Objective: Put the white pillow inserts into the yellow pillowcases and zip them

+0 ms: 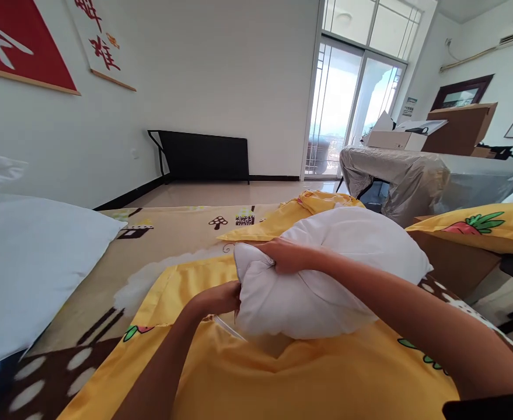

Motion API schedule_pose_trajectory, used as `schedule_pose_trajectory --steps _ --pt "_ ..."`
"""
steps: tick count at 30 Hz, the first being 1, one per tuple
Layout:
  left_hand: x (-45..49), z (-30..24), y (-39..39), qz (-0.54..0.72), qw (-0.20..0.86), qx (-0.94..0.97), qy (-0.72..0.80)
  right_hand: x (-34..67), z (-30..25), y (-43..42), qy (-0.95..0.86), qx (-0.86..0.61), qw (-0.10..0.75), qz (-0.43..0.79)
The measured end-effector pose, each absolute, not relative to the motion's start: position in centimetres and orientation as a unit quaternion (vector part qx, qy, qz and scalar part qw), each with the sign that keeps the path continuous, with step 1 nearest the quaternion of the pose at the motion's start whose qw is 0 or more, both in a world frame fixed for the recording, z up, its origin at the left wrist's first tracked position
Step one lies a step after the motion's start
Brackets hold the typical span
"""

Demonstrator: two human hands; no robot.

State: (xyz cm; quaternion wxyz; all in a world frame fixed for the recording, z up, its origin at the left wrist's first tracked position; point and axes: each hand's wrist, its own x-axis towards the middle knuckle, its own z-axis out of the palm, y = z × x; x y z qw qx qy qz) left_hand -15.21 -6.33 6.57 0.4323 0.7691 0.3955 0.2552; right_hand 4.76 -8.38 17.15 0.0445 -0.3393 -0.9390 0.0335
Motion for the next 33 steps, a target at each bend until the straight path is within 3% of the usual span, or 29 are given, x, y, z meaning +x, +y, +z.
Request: schedule_pose_trajectory --steps 3,7,12,15,24,28,33 --pt "-17.8 8.7 -6.6 0.198 0.45 0.787 0.372 4.3 15.7 -7.7 -0.939 -0.328 0.088 0.05" --pt "-18.7 12.1 -8.4 0.245 0.447 0.8 0.315 4.0 14.9 -7.0 -0.932 -0.341 0.11 0.054" --pt "-16.1 13.0 -10.7 0.312 0.277 0.794 0.442 4.1 14.1 -6.6 -0.93 -0.34 0.125 0.059" --pt "-14.8 12.9 -11.6 0.279 0.189 0.809 0.483 4.4 13.7 -6.7 -0.933 -0.332 0.128 0.062" --pt "-15.2 13.8 -12.4 0.221 0.168 0.865 0.418 5.1 14.1 -7.9 -0.946 -0.29 0.136 0.055" --pt "-15.4 13.7 -12.2 0.223 0.163 0.879 0.39 5.4 15.0 -10.3 -0.941 -0.3 0.154 -0.002" --pt "-15.3 12.8 -11.1 0.321 0.176 0.853 0.373 5.1 14.7 -15.6 -0.879 -0.405 0.193 -0.163"
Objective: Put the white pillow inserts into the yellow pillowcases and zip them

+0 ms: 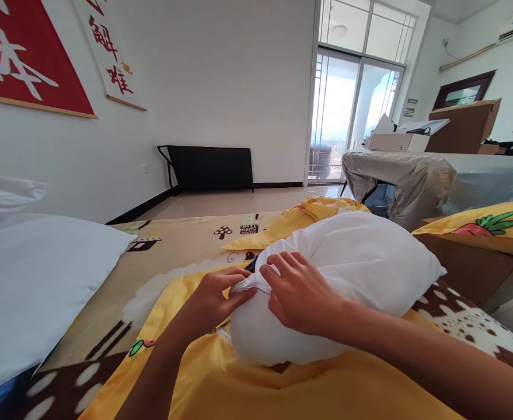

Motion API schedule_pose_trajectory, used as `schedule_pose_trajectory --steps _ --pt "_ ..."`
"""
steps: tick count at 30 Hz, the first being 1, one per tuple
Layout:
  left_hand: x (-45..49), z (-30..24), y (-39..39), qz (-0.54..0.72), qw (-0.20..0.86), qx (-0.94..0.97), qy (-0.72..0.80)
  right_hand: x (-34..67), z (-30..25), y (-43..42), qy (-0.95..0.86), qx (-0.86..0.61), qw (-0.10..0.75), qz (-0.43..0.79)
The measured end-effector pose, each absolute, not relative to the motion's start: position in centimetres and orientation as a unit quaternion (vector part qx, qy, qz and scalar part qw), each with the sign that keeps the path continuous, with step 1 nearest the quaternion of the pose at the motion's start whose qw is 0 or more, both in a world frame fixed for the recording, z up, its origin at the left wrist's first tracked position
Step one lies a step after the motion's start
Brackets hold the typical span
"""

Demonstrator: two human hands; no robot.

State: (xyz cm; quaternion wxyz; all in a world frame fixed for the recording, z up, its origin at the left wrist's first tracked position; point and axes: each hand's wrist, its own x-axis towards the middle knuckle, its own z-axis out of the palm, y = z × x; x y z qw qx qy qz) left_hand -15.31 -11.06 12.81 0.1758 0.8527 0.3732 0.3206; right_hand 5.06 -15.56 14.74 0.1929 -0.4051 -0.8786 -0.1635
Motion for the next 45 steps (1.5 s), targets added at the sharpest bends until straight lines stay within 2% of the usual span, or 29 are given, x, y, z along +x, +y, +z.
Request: schedule_pose_trajectory --steps 3,7,12,18,22,24,27,31,38,41,45 --pt "-15.1 12.2 -10.3 0.357 0.215 0.831 0.369 4.7 13.3 -17.7 -0.849 -0.454 0.172 -0.21" --pt "-15.1 11.6 -9.5 0.378 0.285 0.802 0.365 4.7 10.9 -17.6 -0.859 -0.444 0.151 -0.205" --pt "-15.6 10.9 -8.0 0.44 0.351 0.719 0.409 5.5 9.9 -16.3 -0.88 -0.379 0.206 -0.197" --pt "-16.3 10.7 -7.1 0.525 0.245 0.663 0.474 5.8 11.5 -19.5 -0.834 -0.256 0.33 -0.361" --pt "-16.9 10.9 -7.4 0.545 0.076 0.617 0.562 5.1 12.3 -21.9 -0.823 -0.226 0.369 -0.369" --pt "-16.9 11.0 -7.7 0.536 0.046 0.628 0.562 4.8 12.5 -21.8 -0.821 -0.22 0.392 -0.352" --pt "-16.2 11.5 -8.5 0.518 0.149 0.691 0.482 4.5 12.6 -19.7 -0.835 -0.236 0.402 -0.293" --pt "-15.0 12.3 -9.8 0.51 0.336 0.699 0.372 4.5 12.3 -14.9 -0.854 -0.287 0.358 -0.246" --pt "-13.3 11.6 -9.7 0.552 0.477 0.599 0.33 3.9 12.0 -11.4 -0.848 -0.433 0.294 -0.086" --pt "-13.2 11.2 -9.3 0.559 0.48 0.584 0.341 3.6 12.4 -11.0 -0.839 -0.447 0.304 -0.066" --pt "-13.4 11.7 -10.1 0.531 0.398 0.653 0.366 3.7 13.0 -10.5 -0.861 -0.38 0.326 -0.094"
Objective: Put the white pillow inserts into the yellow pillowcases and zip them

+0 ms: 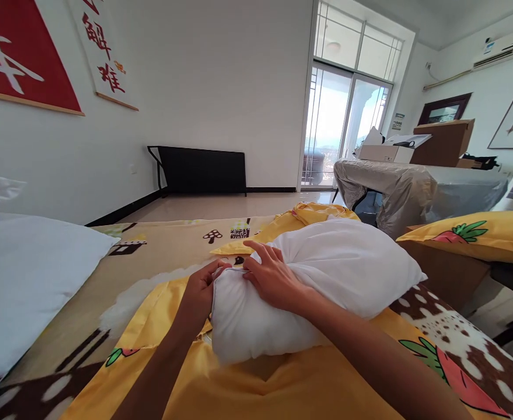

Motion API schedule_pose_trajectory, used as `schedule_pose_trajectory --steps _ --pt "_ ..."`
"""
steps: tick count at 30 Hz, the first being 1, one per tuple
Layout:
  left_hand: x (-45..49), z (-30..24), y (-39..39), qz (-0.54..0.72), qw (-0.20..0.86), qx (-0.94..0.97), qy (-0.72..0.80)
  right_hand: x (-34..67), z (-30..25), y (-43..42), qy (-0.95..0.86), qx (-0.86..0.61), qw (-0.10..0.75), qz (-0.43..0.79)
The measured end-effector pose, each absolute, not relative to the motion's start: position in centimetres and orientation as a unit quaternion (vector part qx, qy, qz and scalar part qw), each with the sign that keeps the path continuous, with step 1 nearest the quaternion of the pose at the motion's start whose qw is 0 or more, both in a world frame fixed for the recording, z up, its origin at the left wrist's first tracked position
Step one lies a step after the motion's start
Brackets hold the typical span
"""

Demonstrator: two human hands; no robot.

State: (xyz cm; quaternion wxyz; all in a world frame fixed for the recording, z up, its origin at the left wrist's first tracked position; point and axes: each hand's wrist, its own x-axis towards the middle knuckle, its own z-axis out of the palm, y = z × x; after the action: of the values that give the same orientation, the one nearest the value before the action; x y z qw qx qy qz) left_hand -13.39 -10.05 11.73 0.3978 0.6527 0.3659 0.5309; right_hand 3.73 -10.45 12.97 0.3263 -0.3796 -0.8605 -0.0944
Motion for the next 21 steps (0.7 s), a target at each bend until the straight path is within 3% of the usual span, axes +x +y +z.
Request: schedule_pose_trajectory --steps 4,8,14,18,21 --pt "-13.2 12.5 -12.1 0.46 0.198 0.753 0.427 4.1 12.9 -10.0 -0.903 -0.321 0.284 -0.012" --pt "-12.6 12.5 -13.2 0.449 0.042 0.776 0.442 4.1 12.1 -9.8 -0.896 -0.309 0.31 -0.068" --pt "-13.5 13.6 -13.4 0.476 0.174 0.765 0.398 5.0 11.9 -9.7 -0.832 -0.354 0.377 -0.199" --pt "-14.2 14.1 -13.3 0.391 0.202 0.797 0.414 6.5 14.1 -10.7 -0.788 -0.336 0.409 -0.315" --pt "-13.2 13.0 -13.1 0.348 0.279 0.811 0.38 7.5 16.1 -12.6 -0.763 -0.308 0.406 -0.398"
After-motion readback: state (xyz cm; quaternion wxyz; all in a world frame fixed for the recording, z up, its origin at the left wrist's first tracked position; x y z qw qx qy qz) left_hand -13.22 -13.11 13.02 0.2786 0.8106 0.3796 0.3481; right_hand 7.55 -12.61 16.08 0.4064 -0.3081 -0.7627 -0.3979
